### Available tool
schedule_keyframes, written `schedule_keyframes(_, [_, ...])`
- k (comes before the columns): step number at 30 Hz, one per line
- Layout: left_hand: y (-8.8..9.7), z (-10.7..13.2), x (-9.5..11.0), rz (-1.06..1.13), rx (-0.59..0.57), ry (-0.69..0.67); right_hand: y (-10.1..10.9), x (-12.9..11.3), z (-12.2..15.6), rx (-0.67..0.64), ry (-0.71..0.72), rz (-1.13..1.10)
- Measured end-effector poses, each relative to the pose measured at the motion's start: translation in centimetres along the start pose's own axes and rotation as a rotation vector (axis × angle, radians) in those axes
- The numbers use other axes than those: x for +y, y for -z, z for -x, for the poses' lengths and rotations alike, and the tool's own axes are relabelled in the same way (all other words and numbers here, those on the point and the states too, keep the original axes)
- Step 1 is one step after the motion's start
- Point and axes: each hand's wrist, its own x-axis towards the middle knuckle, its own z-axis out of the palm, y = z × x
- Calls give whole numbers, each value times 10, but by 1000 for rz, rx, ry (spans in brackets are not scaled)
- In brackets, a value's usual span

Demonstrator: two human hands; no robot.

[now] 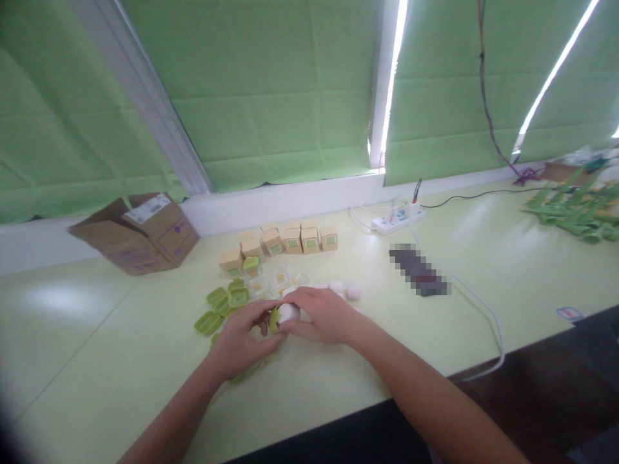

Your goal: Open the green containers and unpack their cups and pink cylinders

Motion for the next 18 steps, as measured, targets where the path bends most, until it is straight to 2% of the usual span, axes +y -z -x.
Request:
schedule_keyframes(6, [1,0,-3,-34,19,18,6,-2,0,15,-65,-31])
schedule_keyframes(10, [2,1,-7,-40,52,55,13,-2,0,83,-112,-50])
schedule_keyframes(18, [3,0,-8,-5,98,121,22,10,1,129,-219,-45])
